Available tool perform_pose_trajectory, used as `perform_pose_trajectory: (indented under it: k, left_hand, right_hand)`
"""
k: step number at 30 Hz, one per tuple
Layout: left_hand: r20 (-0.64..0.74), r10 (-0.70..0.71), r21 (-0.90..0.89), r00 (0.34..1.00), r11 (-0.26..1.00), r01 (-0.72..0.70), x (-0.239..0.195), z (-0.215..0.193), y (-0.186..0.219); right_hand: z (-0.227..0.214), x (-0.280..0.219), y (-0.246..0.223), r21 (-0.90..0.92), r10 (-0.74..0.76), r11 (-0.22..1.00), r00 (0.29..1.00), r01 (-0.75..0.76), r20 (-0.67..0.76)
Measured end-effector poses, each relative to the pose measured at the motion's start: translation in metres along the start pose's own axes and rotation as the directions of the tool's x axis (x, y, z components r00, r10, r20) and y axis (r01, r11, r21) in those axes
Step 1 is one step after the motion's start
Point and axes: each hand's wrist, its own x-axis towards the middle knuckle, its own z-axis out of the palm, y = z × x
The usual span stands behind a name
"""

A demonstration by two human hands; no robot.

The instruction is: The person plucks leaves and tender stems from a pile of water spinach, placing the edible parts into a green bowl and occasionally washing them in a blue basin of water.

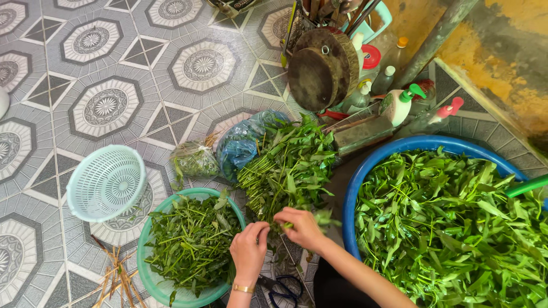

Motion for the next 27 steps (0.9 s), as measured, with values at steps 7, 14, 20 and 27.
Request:
perform_pose_trajectory:
  k: [7, 14, 20, 27]
  left_hand:
    - [-0.036, -0.260, 0.317, 0.965, 0.913, 0.258, 0.009, -0.046, -0.059]
    - [0.113, -0.006, 0.042, 0.994, 0.999, 0.001, 0.084, 0.012, -0.081]
    - [0.172, 0.329, 0.125, 0.928, 0.927, -0.352, 0.153, 0.100, -0.063]
    - [0.134, 0.403, 0.091, 0.905, 0.905, -0.416, 0.172, 0.085, -0.031]
  right_hand:
    - [-0.059, -0.008, 0.049, 0.845, 0.724, 0.292, 0.681, -0.448, 0.110]
    - [-0.082, -0.017, 0.064, 0.922, 0.722, 0.223, 0.689, -0.316, 0.061]
    - [-0.086, -0.020, 0.061, 0.905, 0.730, 0.250, 0.681, -0.343, 0.057]
    - [-0.106, -0.034, 0.086, 0.867, 0.751, 0.365, 0.657, -0.338, -0.061]
